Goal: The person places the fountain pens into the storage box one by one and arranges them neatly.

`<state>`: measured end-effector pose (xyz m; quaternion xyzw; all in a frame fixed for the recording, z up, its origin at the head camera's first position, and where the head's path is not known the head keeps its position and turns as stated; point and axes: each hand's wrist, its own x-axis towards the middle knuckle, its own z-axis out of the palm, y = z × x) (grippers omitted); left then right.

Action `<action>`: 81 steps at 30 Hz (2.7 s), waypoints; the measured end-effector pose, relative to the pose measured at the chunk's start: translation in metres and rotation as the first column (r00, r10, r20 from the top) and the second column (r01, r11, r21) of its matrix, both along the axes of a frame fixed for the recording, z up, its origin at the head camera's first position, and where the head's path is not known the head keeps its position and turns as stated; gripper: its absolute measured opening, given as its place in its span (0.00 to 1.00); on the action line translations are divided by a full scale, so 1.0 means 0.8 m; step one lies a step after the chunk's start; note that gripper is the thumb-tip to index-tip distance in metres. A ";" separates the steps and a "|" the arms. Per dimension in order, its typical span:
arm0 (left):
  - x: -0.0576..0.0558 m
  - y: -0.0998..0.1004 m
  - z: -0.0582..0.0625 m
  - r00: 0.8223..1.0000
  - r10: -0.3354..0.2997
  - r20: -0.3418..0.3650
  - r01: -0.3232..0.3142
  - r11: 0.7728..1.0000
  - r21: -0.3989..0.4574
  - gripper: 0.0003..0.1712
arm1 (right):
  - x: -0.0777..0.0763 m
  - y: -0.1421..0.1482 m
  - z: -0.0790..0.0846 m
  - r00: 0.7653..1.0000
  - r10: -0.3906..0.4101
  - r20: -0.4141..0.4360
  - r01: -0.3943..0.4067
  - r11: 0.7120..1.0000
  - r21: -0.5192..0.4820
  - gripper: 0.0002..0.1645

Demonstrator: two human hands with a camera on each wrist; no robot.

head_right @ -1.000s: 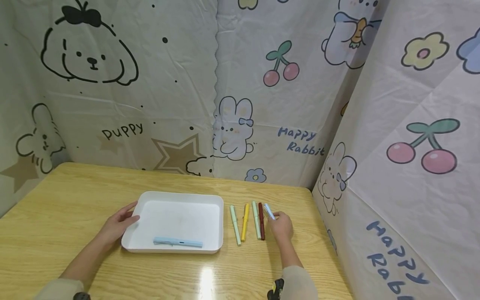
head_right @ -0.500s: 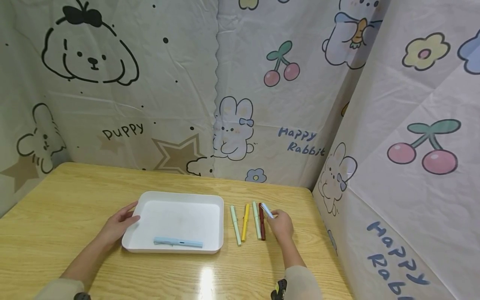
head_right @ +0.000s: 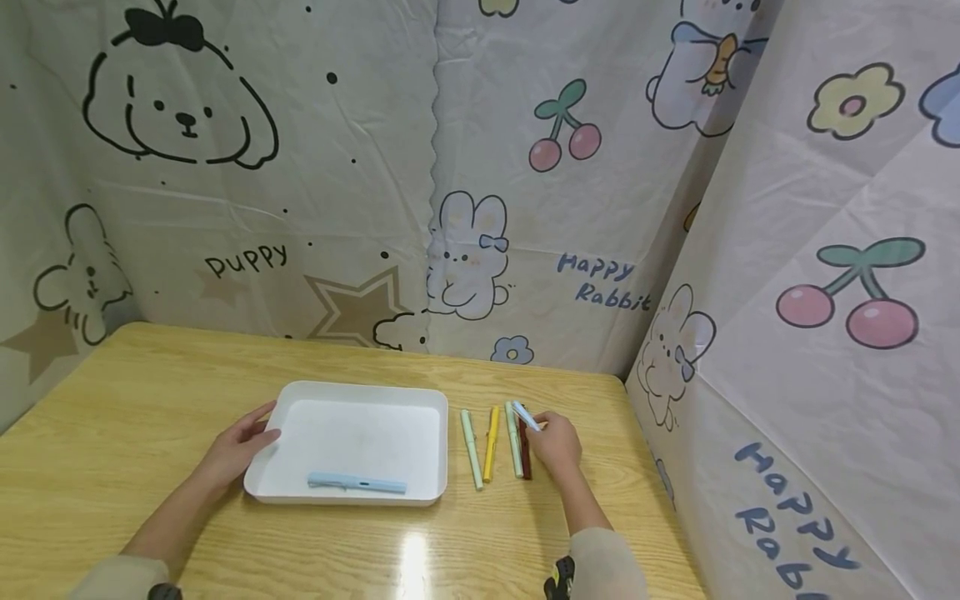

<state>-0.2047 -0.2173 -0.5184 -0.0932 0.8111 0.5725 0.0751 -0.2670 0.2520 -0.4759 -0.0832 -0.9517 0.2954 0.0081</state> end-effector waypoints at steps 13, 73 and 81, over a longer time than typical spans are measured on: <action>0.001 0.001 0.001 1.000 0.009 -0.022 -0.009 1.000 0.007 0.36 | 0.004 -0.018 0.016 0.999 0.037 0.008 -0.036 0.999 -0.019 0.18; 0.003 0.006 -0.002 0.998 0.040 -0.045 -0.041 0.999 -0.021 0.34 | 0.010 -0.084 0.042 0.951 0.309 -0.020 -0.310 0.950 -0.046 0.12; 0.003 0.005 -0.002 0.998 0.036 -0.046 -0.038 0.999 -0.023 0.34 | 0.009 -0.090 0.041 0.937 0.346 -0.040 -0.347 0.938 -0.014 0.12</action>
